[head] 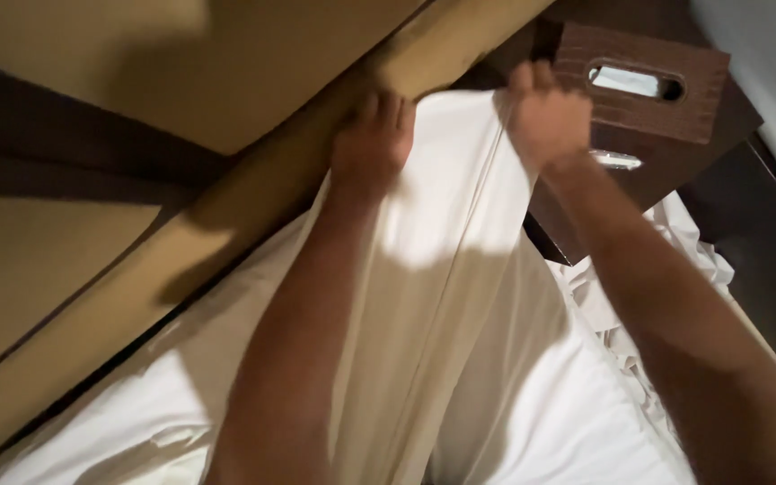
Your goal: The person smooths a white fitted sheet over a mattress, tucking the corners and edges by hand. They then pick up a white duvet cover from the floor, unfold it, and spread it over the bed, smoothing the fabric across the surface.
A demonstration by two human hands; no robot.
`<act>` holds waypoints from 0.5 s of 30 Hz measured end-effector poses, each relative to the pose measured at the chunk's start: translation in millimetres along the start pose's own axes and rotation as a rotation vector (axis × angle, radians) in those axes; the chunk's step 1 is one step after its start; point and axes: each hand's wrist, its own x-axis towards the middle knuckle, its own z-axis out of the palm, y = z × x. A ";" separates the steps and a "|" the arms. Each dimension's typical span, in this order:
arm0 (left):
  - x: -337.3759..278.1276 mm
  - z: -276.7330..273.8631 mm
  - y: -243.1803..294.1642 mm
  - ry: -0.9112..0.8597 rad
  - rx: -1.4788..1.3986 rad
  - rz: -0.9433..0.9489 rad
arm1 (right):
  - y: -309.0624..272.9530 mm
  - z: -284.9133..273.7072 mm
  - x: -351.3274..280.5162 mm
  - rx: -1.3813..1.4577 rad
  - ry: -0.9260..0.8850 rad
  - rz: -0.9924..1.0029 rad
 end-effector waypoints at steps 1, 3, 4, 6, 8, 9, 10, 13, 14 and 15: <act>-1.4 3.7 0.2 0.009 0.000 0.003 | 0.5 12.0 -3.5 -0.004 0.009 0.003; -8.8 10.1 1.9 0.015 -0.033 0.020 | 0.2 38.1 -14.1 0.007 0.095 -0.026; -6.9 8.9 1.7 0.016 -0.037 0.020 | -1.0 41.5 -16.9 0.004 0.093 -0.023; -11.6 0.8 5.0 0.045 -0.119 -0.009 | -5.8 49.3 -32.3 0.147 -0.073 0.037; -9.3 0.8 6.7 0.056 -0.124 -0.026 | -6.0 49.1 -35.5 0.070 -0.026 -0.012; -4.5 0.9 5.9 0.076 -0.127 -0.044 | -5.6 46.3 -33.1 -0.011 0.029 -0.061; -3.5 7.3 6.2 0.083 -0.123 -0.046 | -11.6 33.3 -34.7 -0.013 0.036 -0.066; -15.6 20.3 18.8 0.059 -0.124 -0.101 | -34.8 4.3 -63.2 0.164 0.172 0.042; -17.3 25.1 20.2 -0.031 -0.074 -0.110 | -46.6 -1.8 -70.0 0.339 0.077 0.035; -17.7 29.7 19.5 -0.119 -0.019 -0.118 | -59.3 -8.1 -75.1 0.515 -0.018 0.022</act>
